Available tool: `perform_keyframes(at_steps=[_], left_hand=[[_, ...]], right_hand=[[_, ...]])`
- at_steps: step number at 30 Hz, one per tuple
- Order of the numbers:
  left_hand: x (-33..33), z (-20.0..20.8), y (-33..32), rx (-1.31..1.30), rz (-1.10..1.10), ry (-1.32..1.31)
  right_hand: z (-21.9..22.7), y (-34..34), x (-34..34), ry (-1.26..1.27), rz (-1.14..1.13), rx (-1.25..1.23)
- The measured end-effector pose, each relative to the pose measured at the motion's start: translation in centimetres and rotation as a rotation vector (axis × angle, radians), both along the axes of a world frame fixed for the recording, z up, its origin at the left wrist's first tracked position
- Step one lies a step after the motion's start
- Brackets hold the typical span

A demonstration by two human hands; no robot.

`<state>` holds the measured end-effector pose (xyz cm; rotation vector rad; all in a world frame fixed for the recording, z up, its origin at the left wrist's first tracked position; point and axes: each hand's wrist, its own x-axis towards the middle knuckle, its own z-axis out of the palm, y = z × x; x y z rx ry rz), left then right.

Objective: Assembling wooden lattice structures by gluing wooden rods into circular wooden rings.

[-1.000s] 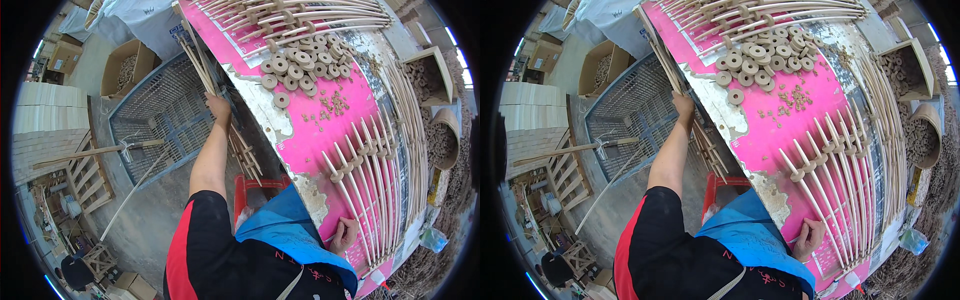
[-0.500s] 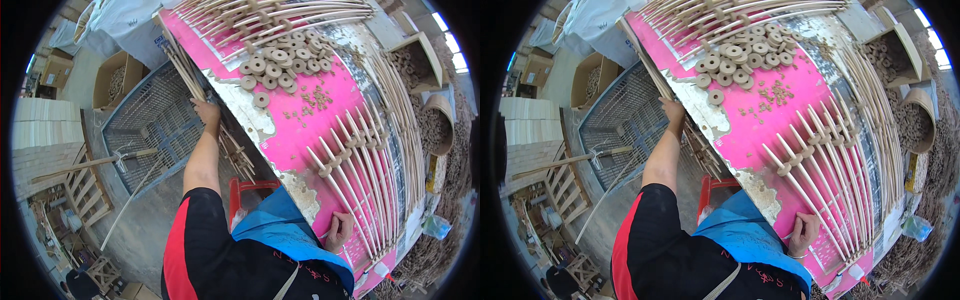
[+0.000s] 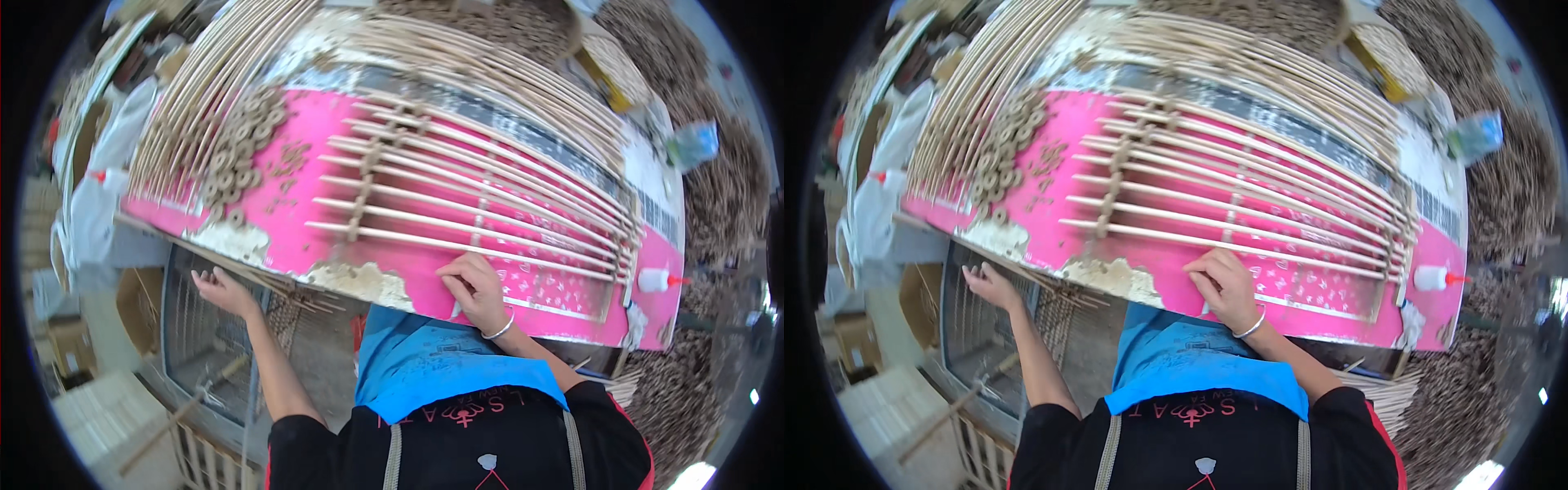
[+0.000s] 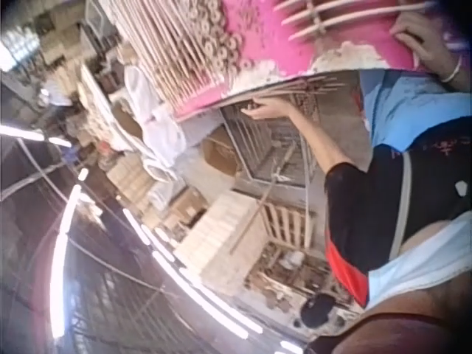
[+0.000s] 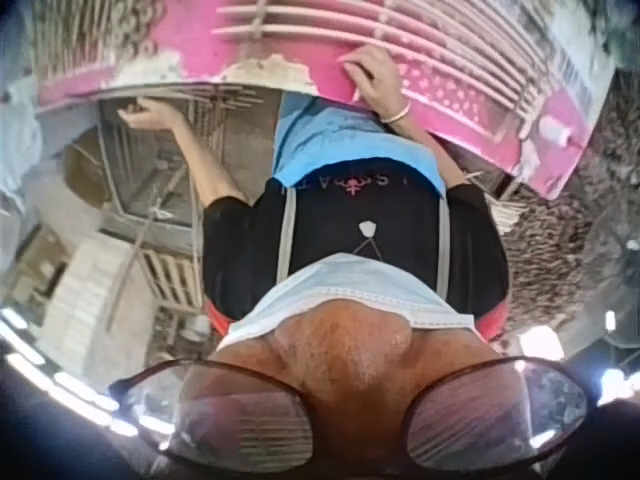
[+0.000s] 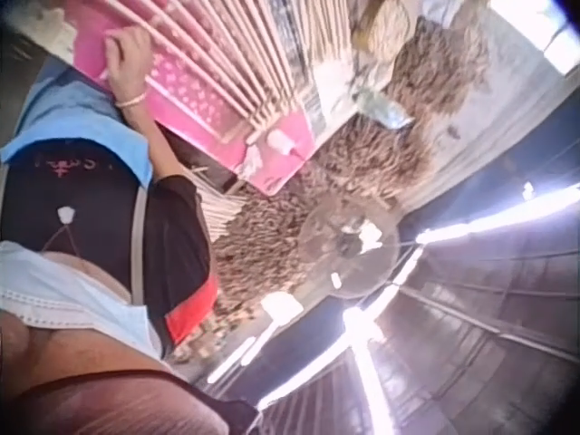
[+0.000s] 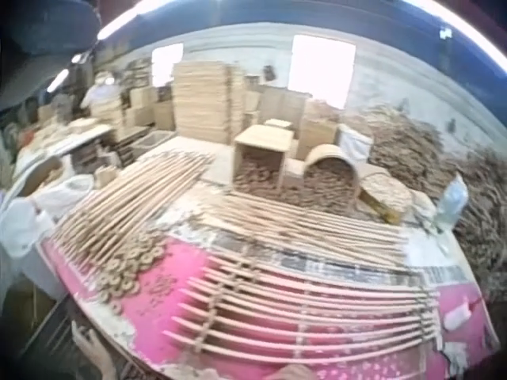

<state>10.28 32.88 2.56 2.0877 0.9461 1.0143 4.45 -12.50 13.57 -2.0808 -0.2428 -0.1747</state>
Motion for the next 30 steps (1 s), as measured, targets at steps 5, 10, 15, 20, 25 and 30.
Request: perform_keyframes(at_steps=[5, 10, 15, 20, 25, 30], left_hand=[[5.4, 13.0, -14.4, 0.065, -0.693, -0.366], [12.4, 18.1, -30.6, 0.273, -1.496, -0.044], [17.4, 17.1, -40.7, 0.687, -1.863, 0.086], [19.6, 15.5, -43.9, 0.774, -1.951, 0.339], [20.6, 15.2, -44.6, 0.832, -2.001, 0.49], [20.5, 14.4, -45.0, 1.015, -1.959, 0.399]], right_hand=[[1.1, -4.0, -3.9, -0.004, -0.063, 0.126], [0.5, -8.3, -7.9, 0.015, -0.219, 0.113], [-0.2, -9.1, -8.4, -0.017, -0.262, 0.059], [-1.0, -9.0, -8.6, -0.055, -0.233, 0.046], [-0.7, -9.1, -8.5, -0.089, -0.225, 0.022], [-0.8, -9.1, -8.3, -0.099, -0.227, 0.013]])
